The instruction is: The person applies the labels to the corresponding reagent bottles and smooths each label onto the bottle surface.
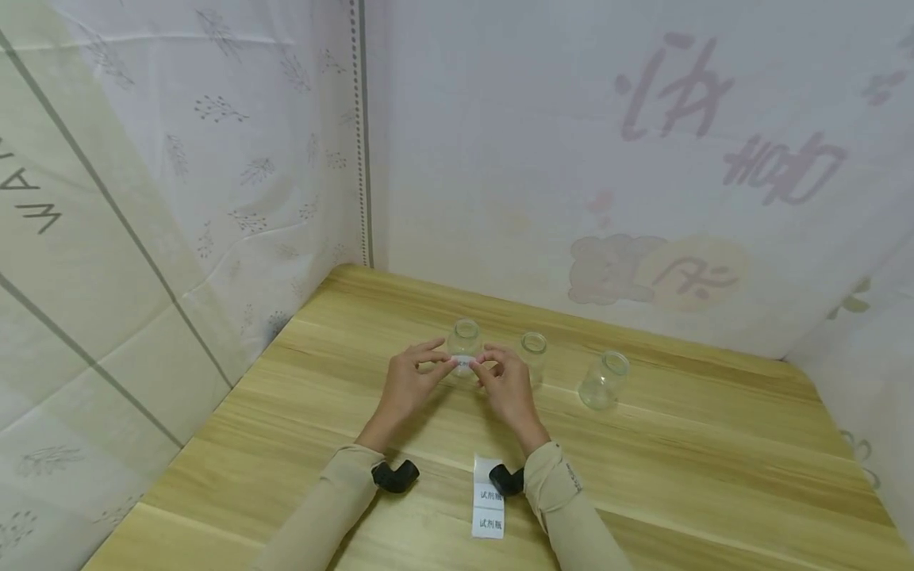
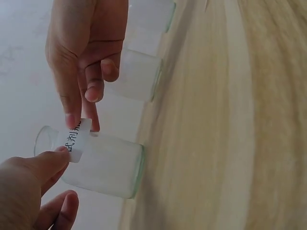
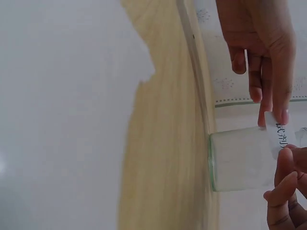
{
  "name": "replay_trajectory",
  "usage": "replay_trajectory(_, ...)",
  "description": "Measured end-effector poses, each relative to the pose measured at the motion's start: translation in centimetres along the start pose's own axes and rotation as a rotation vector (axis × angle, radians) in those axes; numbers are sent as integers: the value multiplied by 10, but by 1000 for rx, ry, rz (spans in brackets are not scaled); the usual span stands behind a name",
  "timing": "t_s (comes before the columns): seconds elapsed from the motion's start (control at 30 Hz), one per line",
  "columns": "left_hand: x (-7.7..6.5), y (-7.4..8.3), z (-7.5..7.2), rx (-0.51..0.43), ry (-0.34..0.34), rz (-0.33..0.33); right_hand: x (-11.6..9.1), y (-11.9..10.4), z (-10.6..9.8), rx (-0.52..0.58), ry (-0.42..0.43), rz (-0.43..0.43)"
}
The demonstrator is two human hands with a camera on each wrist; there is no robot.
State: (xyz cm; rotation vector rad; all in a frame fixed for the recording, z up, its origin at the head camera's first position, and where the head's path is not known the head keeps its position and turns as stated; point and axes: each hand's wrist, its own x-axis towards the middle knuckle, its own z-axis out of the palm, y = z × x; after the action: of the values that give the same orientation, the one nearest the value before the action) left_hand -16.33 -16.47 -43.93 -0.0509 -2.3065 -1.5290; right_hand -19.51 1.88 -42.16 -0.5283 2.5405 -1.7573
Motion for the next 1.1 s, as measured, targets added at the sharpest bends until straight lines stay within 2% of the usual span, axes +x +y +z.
replay_trajectory(0.37,3,-7,4,-12,-17,-57,4,8,3,97,-2,31)
replay_trajectory(0.57,4,-10,7,-20,-9,-81,6,11,4,89,1,20)
replay_trajectory(0.87,6,-11,8,4,9,-58,9,13,7,22,19,-8)
replay_trajectory(1.1,5,-13,11,39,20,-35,10,13,8,3,28,5)
